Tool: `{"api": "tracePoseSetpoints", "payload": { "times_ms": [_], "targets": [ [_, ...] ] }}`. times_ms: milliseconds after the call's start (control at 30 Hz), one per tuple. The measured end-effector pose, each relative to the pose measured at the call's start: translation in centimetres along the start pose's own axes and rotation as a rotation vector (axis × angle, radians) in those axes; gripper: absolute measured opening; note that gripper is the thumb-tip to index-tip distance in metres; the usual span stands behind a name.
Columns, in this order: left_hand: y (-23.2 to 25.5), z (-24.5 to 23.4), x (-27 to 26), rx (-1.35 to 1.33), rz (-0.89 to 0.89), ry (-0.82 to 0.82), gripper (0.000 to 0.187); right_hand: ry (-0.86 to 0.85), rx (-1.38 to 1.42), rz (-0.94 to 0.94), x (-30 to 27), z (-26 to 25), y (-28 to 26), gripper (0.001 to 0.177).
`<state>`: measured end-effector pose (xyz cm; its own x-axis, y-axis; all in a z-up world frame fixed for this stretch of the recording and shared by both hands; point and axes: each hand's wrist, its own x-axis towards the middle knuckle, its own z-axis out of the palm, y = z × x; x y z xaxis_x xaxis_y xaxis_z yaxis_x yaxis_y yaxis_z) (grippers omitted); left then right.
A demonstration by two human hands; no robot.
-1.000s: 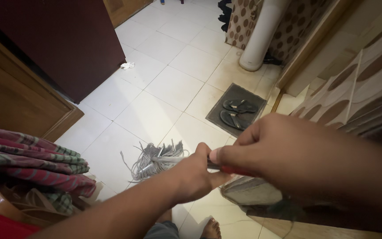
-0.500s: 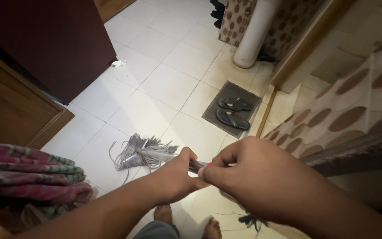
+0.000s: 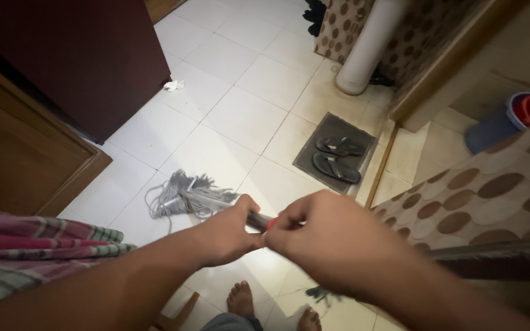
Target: The person attaches a mop head to a metal pole by hand and picks up a floor mat.
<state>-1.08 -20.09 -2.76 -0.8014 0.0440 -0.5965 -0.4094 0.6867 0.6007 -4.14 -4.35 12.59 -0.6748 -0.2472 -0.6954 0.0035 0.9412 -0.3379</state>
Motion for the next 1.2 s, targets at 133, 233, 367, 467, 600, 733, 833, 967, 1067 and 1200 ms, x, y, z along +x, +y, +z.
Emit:
{"api": "tracePoseSetpoints", "payload": {
  "times_ms": [133,233,367,467,600,733,833,967,1067,1200],
  "targets": [
    [-1.5,-1.4,-0.3,-0.012,-0.11,-0.053,0.073,-0.045,0.095,-0.056,1.2,2.1,-0.9,0.03],
    [-2.3,-1.6,-0.2,-0.009,-0.169,-0.07,0.071,-0.011,0.101,-0.115,1.8,3.1,-0.8,0.03],
    [-2.3,-0.7,0.5,0.022,-0.04,-0.027,0.07,-0.07,0.058,-0.129,1.9,2.3,-0.3,0.03],
    [-0.6,-0.5,0.3,0.008,-0.047,-0.03,0.069,-0.094,0.001,-0.024,1.5,0.6,-0.2,0.036],
    [3.1,0.7,-0.7,-0.116,-0.011,0.012,0.064,-0.104,-0.103,0.035,-0.1,-2.6,0.9,0.046],
    [7.3,3.2,-1.7,-0.181,0.073,0.022,0.06,-0.127,-0.173,0.107,-2.8,-5.5,3.6,0.054],
    [11.1,5.3,-3.4,-0.194,0.106,0.01,0.056,-0.101,-0.276,0.224,-3.7,-6.9,7.1,0.056],
    [15.9,8.0,-5.7,-0.216,0.044,-0.074,0.057,-0.112,-0.158,0.139,-3.9,-7.7,14.9,0.054],
    [17.4,10.0,-6.5,-0.188,0.133,-0.082,0.063,-0.181,0.168,-0.054,-4.6,-6.8,19.8,0.044],
    [17.5,12.6,-6.5,-0.232,0.172,-0.088,0.058,-0.122,-0.023,0.261,-5.9,-6.0,20.6,0.039]
  ]
}}
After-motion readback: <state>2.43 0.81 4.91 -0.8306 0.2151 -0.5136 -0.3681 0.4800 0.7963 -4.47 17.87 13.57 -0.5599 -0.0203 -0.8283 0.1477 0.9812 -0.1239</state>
